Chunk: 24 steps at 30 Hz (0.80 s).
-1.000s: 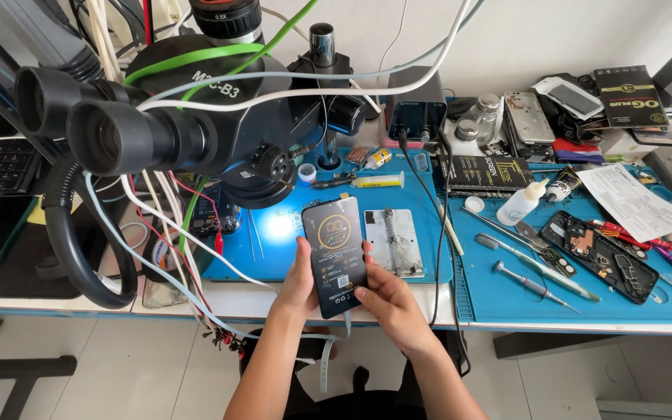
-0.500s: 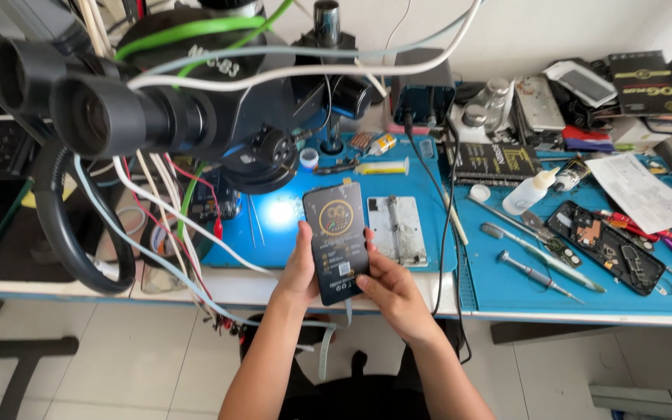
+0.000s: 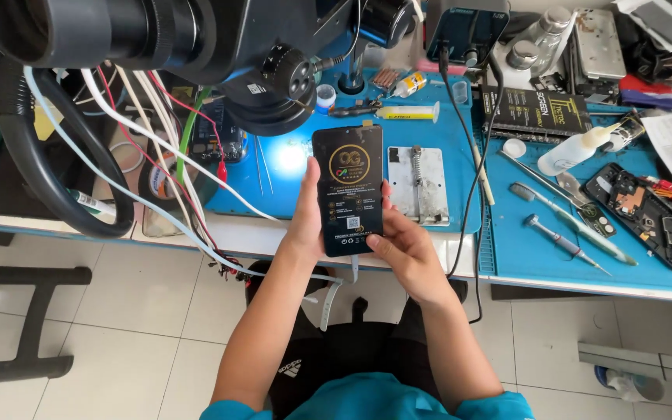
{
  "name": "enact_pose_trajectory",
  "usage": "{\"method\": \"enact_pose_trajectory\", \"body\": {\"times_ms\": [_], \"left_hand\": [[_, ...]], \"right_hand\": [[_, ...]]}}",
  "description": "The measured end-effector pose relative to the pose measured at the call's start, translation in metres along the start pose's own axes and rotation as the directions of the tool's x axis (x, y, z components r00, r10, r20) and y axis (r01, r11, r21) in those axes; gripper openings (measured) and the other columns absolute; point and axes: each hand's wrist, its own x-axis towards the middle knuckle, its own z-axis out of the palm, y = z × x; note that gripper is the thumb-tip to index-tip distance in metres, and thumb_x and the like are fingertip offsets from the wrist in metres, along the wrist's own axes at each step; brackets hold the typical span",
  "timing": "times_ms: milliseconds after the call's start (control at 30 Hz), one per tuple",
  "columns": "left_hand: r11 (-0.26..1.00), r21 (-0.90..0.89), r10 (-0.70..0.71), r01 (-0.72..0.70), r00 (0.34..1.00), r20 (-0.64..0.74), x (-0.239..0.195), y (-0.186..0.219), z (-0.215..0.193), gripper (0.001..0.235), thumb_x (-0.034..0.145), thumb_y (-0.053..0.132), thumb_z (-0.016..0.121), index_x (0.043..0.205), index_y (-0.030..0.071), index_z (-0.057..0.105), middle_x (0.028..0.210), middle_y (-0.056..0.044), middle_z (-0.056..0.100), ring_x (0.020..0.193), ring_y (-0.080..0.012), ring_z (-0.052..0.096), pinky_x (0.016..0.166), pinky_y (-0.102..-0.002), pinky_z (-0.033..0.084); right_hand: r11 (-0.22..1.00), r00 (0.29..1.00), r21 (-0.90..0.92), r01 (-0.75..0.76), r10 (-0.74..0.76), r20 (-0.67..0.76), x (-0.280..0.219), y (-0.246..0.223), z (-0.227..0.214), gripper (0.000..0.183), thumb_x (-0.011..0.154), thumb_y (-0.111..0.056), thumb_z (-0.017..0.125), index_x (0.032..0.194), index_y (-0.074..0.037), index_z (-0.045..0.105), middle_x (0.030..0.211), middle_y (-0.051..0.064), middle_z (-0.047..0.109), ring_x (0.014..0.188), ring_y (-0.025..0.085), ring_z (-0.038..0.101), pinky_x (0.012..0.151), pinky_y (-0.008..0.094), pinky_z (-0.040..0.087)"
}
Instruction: The person handles a disassembled smartphone and a small circuit board on a blue workbench. They connect a charging cable to the phone's internal components and then plug the cable into a power source. The person holds the phone under a microscope to check the charging status on the back cover.
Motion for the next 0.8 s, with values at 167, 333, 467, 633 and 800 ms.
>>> {"method": "enact_pose_trajectory", "body": {"times_ms": [167,333,467,633,800], "left_hand": [[0.997,-0.074,-0.005,0.006,1.000,0.013,0.002,-0.001,-0.001,0.082,0.086,0.077,0.059,0.127,0.007,0.070,0.113,-0.022,0.076,0.094,-0.0289,0.077,0.085,-0.036,0.064],[0.987,-0.163,0.007,0.000,0.999,0.043,-0.003,0.003,0.000,0.075,0.090,0.073,0.060,0.121,0.005,0.073,0.106,-0.021,0.077,0.086,-0.0268,0.078,0.078,-0.034,0.066],[0.992,-0.124,-0.028,0.037,0.997,0.068,-0.005,0.010,-0.001,0.077,0.087,0.077,0.059,0.117,0.007,0.074,0.104,-0.018,0.078,0.085,-0.0255,0.078,0.086,-0.038,0.065],[0.986,-0.152,-0.040,0.070,0.980,0.194,0.015,0.007,-0.023,0.086,0.088,0.083,0.050,0.115,0.004,0.073,0.101,-0.023,0.076,0.087,-0.0319,0.078,0.086,-0.044,0.066],[0.986,-0.154,-0.026,0.062,0.974,0.225,0.017,0.010,-0.027,0.088,0.089,0.083,0.047,0.116,0.003,0.071,0.102,-0.021,0.076,0.088,-0.0300,0.077,0.088,-0.046,0.065]], "right_hand": [[1.000,1.000,-0.008,-0.006,0.006,0.021,0.001,0.005,-0.005,0.032,0.093,0.008,0.062,0.124,0.008,0.068,0.101,0.020,0.074,0.090,0.023,0.076,0.083,0.042,0.063],[0.999,0.999,0.030,0.014,-0.015,0.031,0.001,0.009,-0.006,0.031,0.092,0.010,0.063,0.122,0.008,0.068,0.101,0.021,0.073,0.090,0.028,0.077,0.079,0.046,0.064],[1.000,0.999,0.015,0.013,-0.013,0.038,0.001,0.016,-0.010,0.033,0.090,0.011,0.065,0.122,0.009,0.067,0.102,0.023,0.073,0.090,0.029,0.078,0.081,0.047,0.064],[0.999,0.993,0.047,-0.020,0.015,0.119,0.003,0.016,-0.011,0.057,0.067,0.018,0.083,0.121,0.010,0.067,0.098,0.024,0.074,0.088,0.035,0.079,0.074,0.048,0.067],[1.000,0.992,-0.002,-0.019,0.020,0.121,0.002,0.009,-0.005,0.057,0.066,0.020,0.082,0.121,0.011,0.066,0.094,0.024,0.073,0.084,0.033,0.079,0.073,0.047,0.068]]}}
